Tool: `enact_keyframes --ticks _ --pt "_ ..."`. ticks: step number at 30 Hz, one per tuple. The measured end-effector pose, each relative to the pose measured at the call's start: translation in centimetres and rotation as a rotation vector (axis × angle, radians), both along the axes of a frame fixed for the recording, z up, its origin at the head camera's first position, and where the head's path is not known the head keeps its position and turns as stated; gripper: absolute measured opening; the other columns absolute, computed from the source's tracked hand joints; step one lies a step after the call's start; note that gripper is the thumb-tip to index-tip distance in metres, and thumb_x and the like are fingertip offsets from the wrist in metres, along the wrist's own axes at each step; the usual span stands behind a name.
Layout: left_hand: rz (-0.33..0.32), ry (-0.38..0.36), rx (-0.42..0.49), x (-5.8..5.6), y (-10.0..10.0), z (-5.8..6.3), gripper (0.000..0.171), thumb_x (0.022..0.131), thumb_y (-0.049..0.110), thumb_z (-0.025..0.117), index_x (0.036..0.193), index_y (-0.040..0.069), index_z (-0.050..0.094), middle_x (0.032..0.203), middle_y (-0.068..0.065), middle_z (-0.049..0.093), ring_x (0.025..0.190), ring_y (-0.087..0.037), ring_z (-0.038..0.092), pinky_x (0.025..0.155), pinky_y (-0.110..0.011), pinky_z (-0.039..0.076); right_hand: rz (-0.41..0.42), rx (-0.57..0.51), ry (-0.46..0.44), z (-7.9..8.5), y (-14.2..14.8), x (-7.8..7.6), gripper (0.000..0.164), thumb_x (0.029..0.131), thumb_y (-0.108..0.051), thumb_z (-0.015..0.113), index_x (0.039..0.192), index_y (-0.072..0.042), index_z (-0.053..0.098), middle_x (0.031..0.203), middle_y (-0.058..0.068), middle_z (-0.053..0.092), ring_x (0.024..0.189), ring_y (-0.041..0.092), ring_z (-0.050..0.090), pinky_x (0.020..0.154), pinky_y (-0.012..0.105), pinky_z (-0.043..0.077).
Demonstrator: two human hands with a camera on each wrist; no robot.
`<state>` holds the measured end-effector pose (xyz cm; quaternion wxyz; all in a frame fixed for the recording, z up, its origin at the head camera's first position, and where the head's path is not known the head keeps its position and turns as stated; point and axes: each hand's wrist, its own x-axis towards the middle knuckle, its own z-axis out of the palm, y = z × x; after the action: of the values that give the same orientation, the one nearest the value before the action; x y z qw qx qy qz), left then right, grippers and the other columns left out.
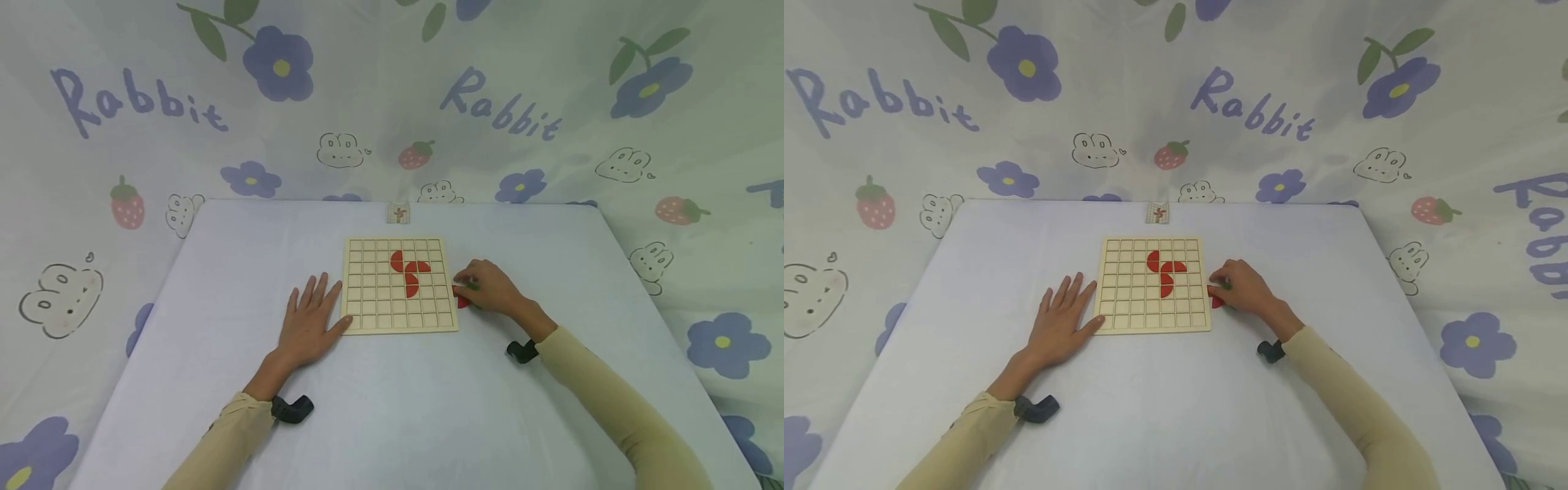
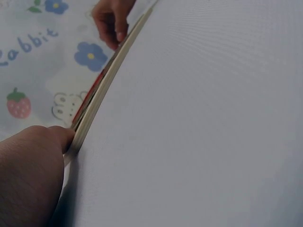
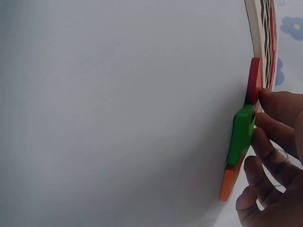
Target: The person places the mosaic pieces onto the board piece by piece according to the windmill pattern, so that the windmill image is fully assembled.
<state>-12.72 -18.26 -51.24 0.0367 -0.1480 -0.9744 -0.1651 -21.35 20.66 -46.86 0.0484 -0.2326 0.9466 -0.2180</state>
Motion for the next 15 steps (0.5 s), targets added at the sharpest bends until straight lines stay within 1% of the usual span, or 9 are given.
enact_keyframes --ticks 7,12,15 --pt "0.005 -0.004 0.005 0.07 0.0 0.12 0.079 0.097 0.062 0.041 0.157 0.013 0.027 0.162 -0.017 0.011 0.149 -0.035 0.002 0.114 -0.057 -0.001 0.036 -0.001 0.005 -0.41 0.66 0.04 0.023 0.089 -0.028 0.075 0.106 -0.012 0.077 0.09 -0.005 0.061 0.081 0.017 0.05 0.072 0.034 0.043" --pt "0.008 -0.017 -0.001 0.1 0.02 0.17 0.079 0.097 0.062 0.04 0.157 0.014 0.025 0.163 -0.016 0.01 0.149 -0.034 0.001 0.114 -0.055 -0.003 0.013 0.005 0.01 -0.5 0.4 0.58 0.028 0.086 -0.03 0.078 0.106 -0.011 0.077 0.094 -0.003 0.061 0.087 0.017 0.05 0.075 0.035 0.044" --pt "0.003 -0.018 -0.001 0.09 0.03 0.21 0.079 0.097 0.063 0.039 0.157 0.014 0.025 0.163 -0.016 0.01 0.149 -0.035 0.001 0.114 -0.056 -0.002 -0.015 0.004 -0.002 -0.28 0.03 0.89 0.025 0.086 -0.028 0.078 0.104 -0.01 0.076 0.096 -0.002 0.061 0.091 0.019 0.052 0.079 0.037 0.045"
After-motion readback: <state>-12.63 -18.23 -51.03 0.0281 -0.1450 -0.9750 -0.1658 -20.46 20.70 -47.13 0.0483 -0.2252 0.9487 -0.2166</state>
